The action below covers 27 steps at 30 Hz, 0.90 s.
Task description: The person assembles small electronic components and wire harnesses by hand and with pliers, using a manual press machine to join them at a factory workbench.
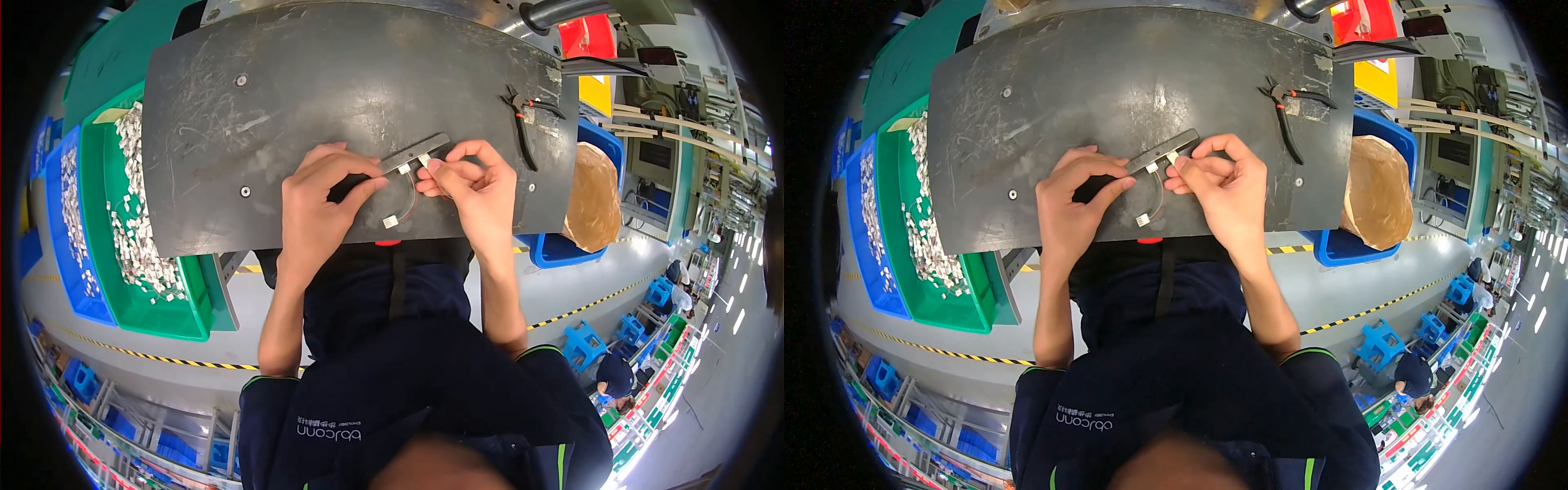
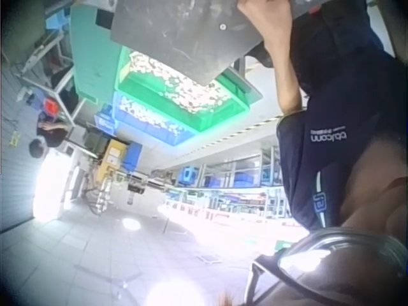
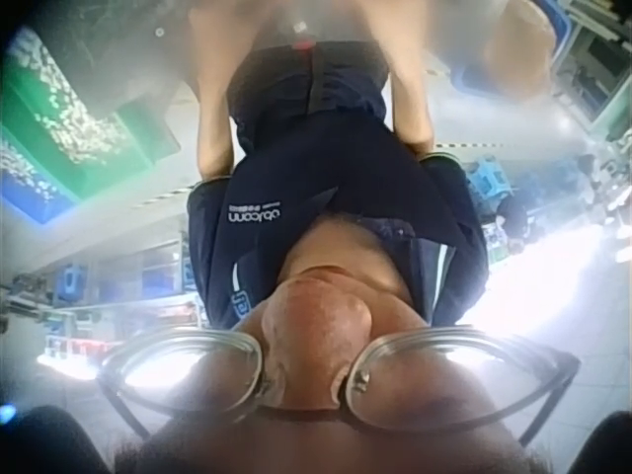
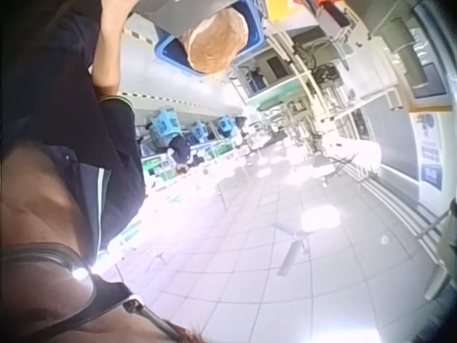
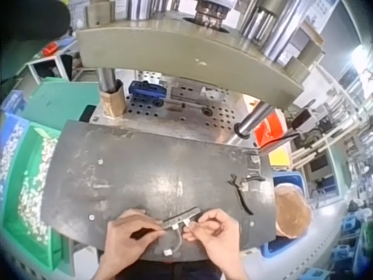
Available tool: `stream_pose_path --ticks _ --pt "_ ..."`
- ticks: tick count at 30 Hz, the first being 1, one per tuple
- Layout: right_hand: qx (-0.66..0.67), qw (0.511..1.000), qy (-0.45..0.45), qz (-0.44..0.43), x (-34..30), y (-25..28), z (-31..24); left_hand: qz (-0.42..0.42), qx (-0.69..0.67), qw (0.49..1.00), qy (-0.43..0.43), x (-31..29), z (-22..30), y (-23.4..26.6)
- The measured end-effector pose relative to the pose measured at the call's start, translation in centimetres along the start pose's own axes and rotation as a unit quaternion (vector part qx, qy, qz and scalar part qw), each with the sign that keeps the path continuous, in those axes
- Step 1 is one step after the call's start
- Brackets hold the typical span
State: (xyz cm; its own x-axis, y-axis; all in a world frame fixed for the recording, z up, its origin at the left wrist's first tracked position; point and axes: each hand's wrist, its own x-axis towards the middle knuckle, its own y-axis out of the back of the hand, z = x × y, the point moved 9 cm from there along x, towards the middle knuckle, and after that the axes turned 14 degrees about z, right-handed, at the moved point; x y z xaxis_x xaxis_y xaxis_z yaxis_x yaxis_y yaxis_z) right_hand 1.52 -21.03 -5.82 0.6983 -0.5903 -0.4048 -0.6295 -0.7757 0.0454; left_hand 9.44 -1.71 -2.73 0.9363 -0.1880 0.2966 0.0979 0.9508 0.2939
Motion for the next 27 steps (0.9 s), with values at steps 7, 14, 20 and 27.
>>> stream_pose_path --ticks 7,14,20,27 --pt "-0.115 0.988 0.089 0.049 0.5 0.6 -1.7 -0.005 0.002 1.0 -0.011 -0.1 0.1 -0.2" --pt "-0.405 0.751 0.491 0.174 3.6 5.4 -9.0 0.006 0.021 0.999 -0.041 -0.3 0.6 -0.3" --pt "-0.365 0.764 0.521 0.111 7.0 6.2 -9.4 0.013 0.031 0.997 -0.069 -0.5 1.2 -0.9" --pt "-0.276 0.846 0.421 -0.174 2.7 -1.7 -7.1 -0.021 0.094 0.989 -0.109 0.3 2.8 -1.9"
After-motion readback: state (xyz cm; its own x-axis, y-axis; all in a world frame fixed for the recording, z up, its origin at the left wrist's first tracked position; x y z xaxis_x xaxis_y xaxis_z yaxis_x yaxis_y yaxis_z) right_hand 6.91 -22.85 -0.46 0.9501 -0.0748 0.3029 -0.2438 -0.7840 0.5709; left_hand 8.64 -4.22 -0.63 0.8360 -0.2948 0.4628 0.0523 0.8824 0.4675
